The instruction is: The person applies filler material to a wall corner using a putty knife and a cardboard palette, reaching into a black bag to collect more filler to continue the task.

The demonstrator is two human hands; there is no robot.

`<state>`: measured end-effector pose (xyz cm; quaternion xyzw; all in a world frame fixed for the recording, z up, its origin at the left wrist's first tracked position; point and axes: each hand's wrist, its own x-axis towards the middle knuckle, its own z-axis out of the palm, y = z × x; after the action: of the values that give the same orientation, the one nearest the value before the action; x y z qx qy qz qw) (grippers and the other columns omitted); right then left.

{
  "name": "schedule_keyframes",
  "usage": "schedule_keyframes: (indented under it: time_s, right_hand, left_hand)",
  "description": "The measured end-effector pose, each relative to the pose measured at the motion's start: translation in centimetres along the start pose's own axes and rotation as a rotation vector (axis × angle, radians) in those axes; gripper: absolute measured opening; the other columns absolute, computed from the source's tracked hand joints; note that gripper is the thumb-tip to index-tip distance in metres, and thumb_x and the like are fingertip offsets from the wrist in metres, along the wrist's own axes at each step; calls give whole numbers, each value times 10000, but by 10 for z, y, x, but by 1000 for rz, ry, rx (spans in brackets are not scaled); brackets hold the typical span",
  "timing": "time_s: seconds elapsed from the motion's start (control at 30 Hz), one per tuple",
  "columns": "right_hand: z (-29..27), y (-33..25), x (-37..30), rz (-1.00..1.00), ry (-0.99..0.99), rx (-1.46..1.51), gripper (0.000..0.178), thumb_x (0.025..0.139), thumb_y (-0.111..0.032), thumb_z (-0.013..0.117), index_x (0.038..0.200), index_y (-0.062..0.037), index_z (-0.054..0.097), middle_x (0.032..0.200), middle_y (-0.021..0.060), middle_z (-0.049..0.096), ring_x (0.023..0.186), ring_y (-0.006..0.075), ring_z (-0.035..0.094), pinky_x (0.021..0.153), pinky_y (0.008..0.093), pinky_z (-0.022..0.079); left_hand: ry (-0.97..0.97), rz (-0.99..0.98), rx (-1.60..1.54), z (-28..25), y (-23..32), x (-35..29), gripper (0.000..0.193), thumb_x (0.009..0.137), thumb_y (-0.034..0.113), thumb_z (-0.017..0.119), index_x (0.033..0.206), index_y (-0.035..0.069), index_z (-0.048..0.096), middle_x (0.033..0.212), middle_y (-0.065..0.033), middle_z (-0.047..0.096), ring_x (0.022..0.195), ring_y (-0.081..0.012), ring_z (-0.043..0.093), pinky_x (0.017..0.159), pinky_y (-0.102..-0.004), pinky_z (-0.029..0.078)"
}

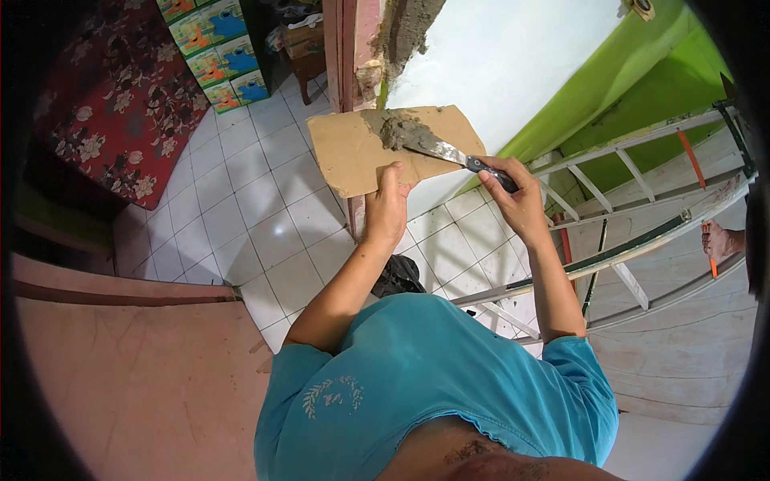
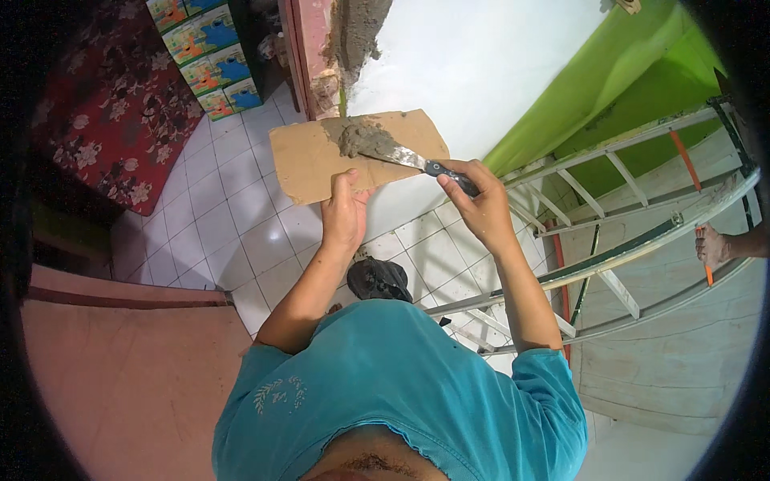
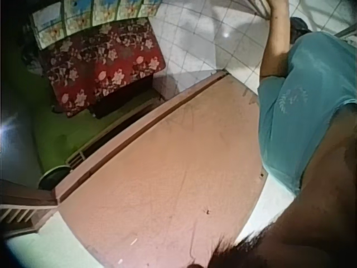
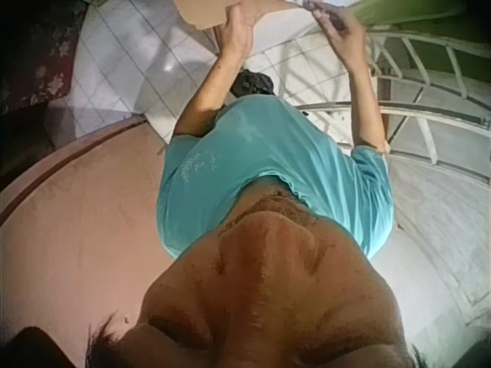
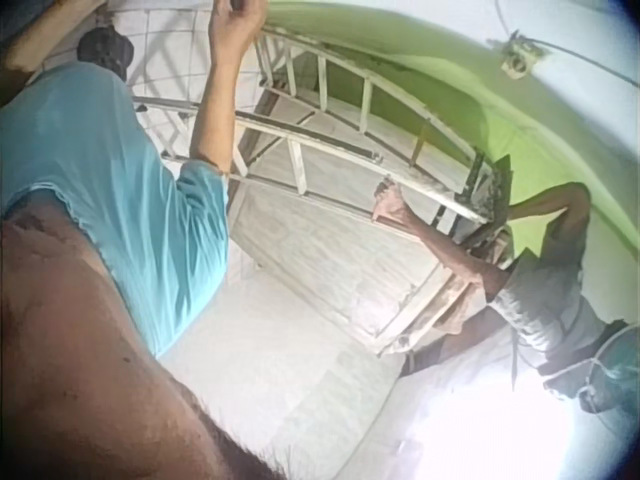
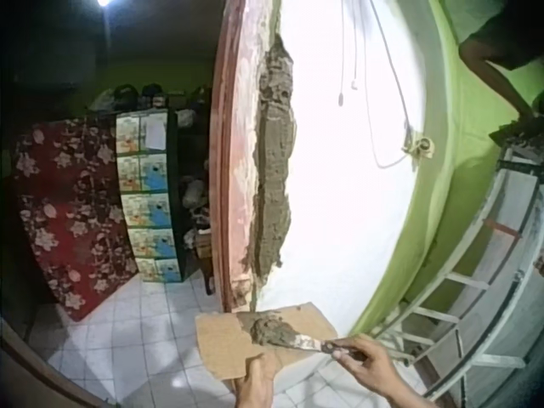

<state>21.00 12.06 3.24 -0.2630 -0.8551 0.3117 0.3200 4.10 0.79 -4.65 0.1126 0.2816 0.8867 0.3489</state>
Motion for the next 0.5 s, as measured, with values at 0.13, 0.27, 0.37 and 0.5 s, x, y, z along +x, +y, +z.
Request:
schedule_keyframes:
  time_s: [0.13, 0.27, 0.37, 0.5]
  right_hand:
    - [-2, 8, -1, 40, -4, 70, 224, 915, -162, 732, 1104, -43, 725, 891, 41, 640, 801, 124, 571, 736, 261, 459]
    - [-2, 16, -1, 25, 12, 122, 220, 918, -167, 732, 1101, -45, 728, 895, 36, 639, 809, 116, 570, 731, 253, 454]
    - [-3, 19, 0, 39, 6, 173, 221, 920, -169, 729, 1104, -47, 729, 896, 35, 638, 813, 114, 568, 729, 249, 452]
    - [-10, 19, 7, -44, 16, 158, 224, 926, -173, 723, 1111, -47, 728, 888, 34, 632, 810, 110, 563, 722, 244, 447]
  left_hand:
    - [-18, 8, 10, 2, -1, 1, 354, 934, 105, 527, 1272, 11, 481, 1265, -120, 551, 1165, -283, 599, 998, -493, 509]
    - [10, 43, 15, 2, -3, 1, 348, 929, 110, 527, 1262, 16, 488, 1255, -113, 557, 1162, -288, 600, 984, -501, 514]
    - [-22, 62, -11, 3, 0, 0, 378, 928, 107, 516, 1292, 12, 473, 1276, -112, 549, 1175, -293, 596, 1002, -516, 509]
    - [-44, 104, 15, 13, 9, -2, 420, 926, 96, 504, 1332, 8, 443, 1313, -118, 534, 1203, -302, 583, 1037, -525, 494]
